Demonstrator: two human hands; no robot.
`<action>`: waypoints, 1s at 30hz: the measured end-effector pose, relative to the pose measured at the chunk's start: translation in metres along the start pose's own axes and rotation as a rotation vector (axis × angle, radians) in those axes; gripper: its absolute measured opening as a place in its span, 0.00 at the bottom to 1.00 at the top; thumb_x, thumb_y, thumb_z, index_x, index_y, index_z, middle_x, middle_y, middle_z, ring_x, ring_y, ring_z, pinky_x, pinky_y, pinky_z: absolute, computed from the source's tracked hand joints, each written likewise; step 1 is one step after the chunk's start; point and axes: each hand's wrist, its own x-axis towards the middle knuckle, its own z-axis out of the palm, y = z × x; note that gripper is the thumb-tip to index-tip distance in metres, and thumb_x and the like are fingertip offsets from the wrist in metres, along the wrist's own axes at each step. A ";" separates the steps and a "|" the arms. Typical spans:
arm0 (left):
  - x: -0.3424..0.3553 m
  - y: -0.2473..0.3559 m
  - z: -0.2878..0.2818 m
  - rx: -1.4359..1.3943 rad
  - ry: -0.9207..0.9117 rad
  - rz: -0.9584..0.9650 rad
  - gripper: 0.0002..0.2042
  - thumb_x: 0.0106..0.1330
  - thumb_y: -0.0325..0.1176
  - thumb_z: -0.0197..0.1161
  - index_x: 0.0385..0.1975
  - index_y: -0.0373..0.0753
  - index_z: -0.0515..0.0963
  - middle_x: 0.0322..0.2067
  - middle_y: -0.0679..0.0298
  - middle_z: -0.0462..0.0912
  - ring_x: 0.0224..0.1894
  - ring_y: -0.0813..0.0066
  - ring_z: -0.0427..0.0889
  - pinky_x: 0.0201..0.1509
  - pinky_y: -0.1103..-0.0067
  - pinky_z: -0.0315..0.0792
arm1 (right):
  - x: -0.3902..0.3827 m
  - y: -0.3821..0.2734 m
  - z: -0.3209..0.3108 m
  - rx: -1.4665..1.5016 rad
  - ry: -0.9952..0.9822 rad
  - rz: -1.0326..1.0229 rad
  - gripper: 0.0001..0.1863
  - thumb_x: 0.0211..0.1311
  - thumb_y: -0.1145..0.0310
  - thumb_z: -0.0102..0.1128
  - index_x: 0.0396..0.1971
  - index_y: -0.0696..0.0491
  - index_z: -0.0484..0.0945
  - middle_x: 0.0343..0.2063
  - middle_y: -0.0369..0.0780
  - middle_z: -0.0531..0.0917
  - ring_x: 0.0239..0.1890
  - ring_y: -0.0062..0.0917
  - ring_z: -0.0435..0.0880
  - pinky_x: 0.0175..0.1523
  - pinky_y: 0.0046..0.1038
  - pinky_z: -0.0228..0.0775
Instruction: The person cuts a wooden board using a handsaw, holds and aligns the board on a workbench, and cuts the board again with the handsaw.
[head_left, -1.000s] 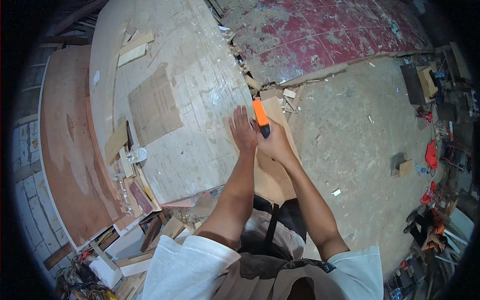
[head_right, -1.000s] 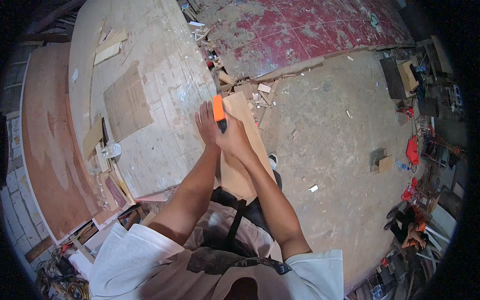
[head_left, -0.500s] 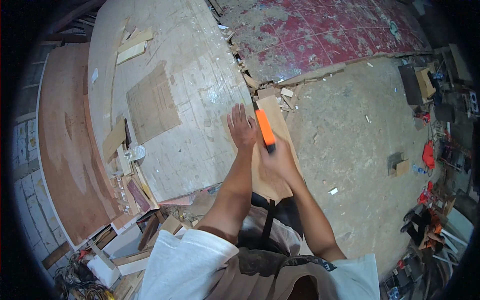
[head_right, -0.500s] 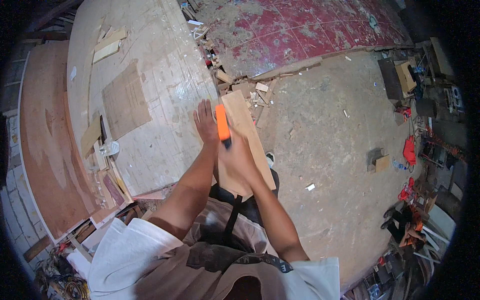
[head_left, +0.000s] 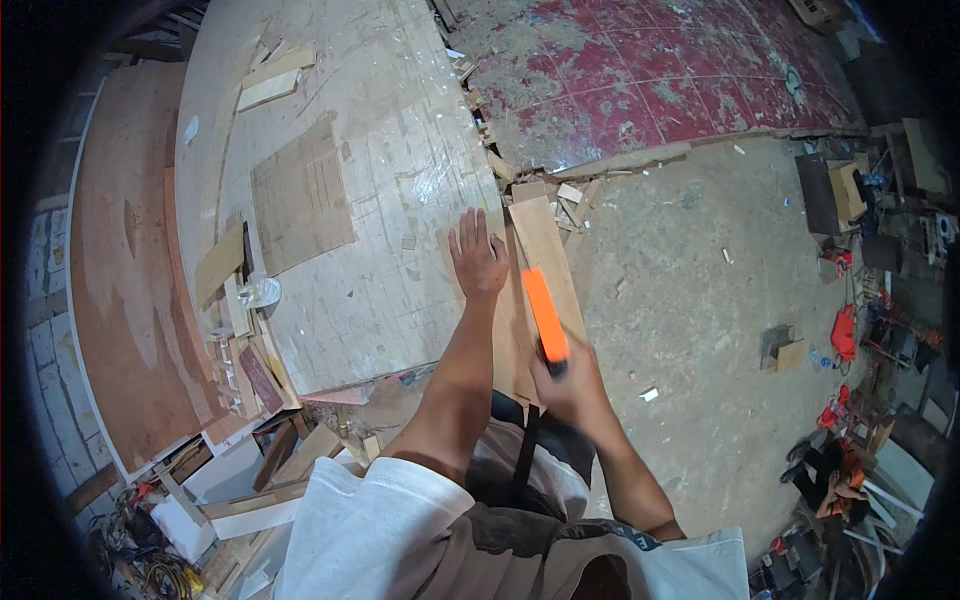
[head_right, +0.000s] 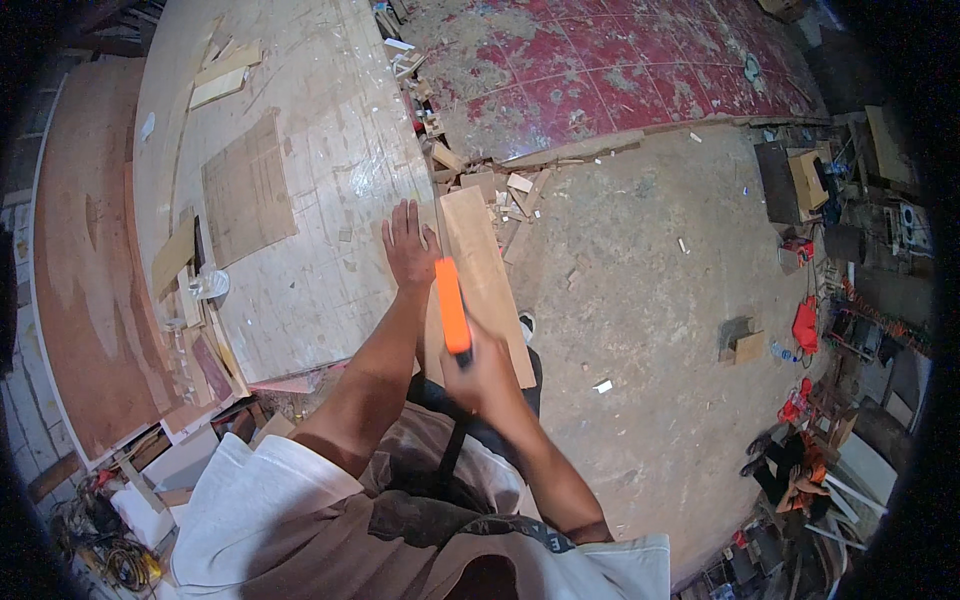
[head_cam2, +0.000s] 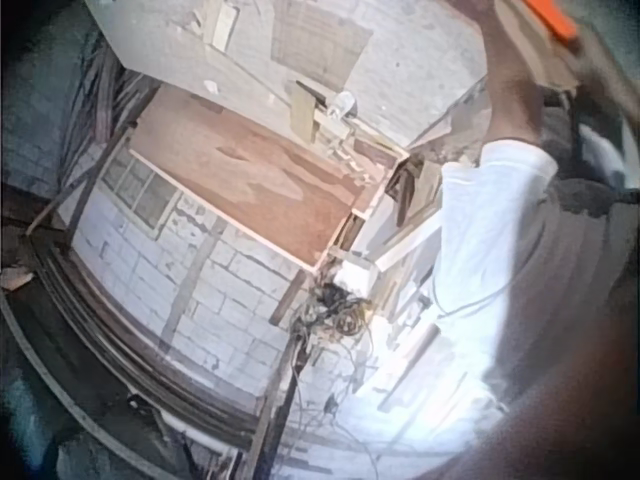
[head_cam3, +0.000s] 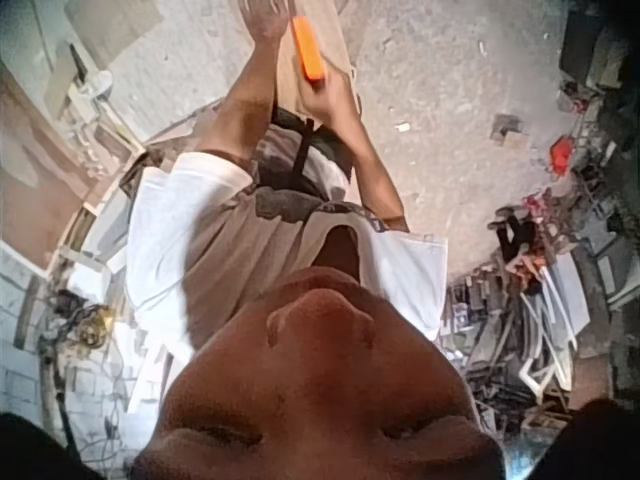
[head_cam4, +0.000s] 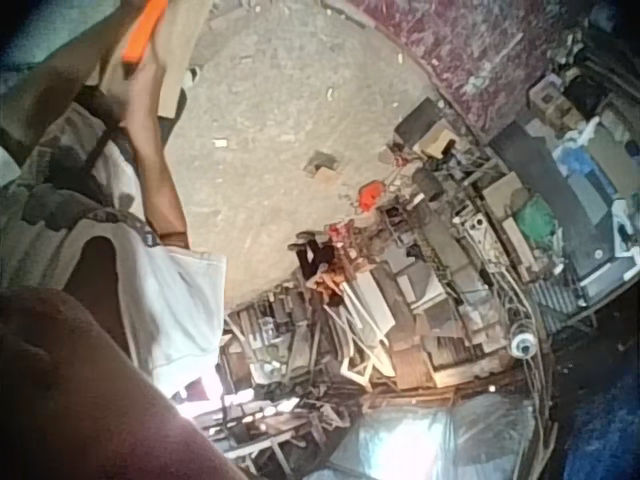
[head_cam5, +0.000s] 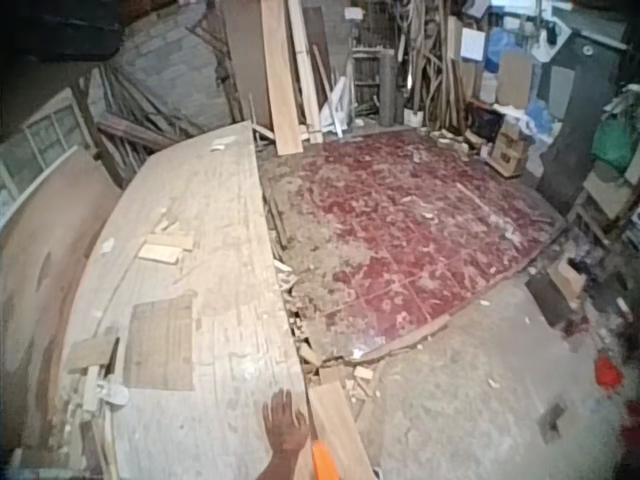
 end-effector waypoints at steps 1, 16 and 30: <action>0.002 0.014 0.002 -0.014 -0.010 0.020 0.26 0.66 0.36 0.49 0.65 0.38 0.64 0.67 0.58 0.64 0.71 0.66 0.58 0.75 0.62 0.44 | 0.027 0.024 0.004 -0.059 0.077 -0.058 0.05 0.53 0.78 0.57 0.28 0.60 0.71 0.19 0.41 0.73 0.23 0.23 0.72 0.33 0.29 0.69; -0.002 -0.004 -0.005 -0.004 -0.023 -0.016 0.26 0.65 0.35 0.52 0.65 0.38 0.65 0.68 0.60 0.62 0.71 0.67 0.57 0.76 0.63 0.44 | -0.017 -0.002 0.002 0.046 -0.020 -0.089 0.04 0.57 0.77 0.54 0.31 0.60 0.71 0.19 0.43 0.72 0.23 0.23 0.72 0.32 0.27 0.69; -0.003 0.001 0.001 -0.039 0.014 0.016 0.25 0.65 0.34 0.52 0.64 0.37 0.66 0.66 0.58 0.65 0.70 0.64 0.60 0.75 0.63 0.46 | -0.003 -0.008 0.012 0.032 0.023 -0.077 0.07 0.54 0.78 0.56 0.34 0.62 0.73 0.22 0.46 0.76 0.26 0.27 0.77 0.37 0.29 0.71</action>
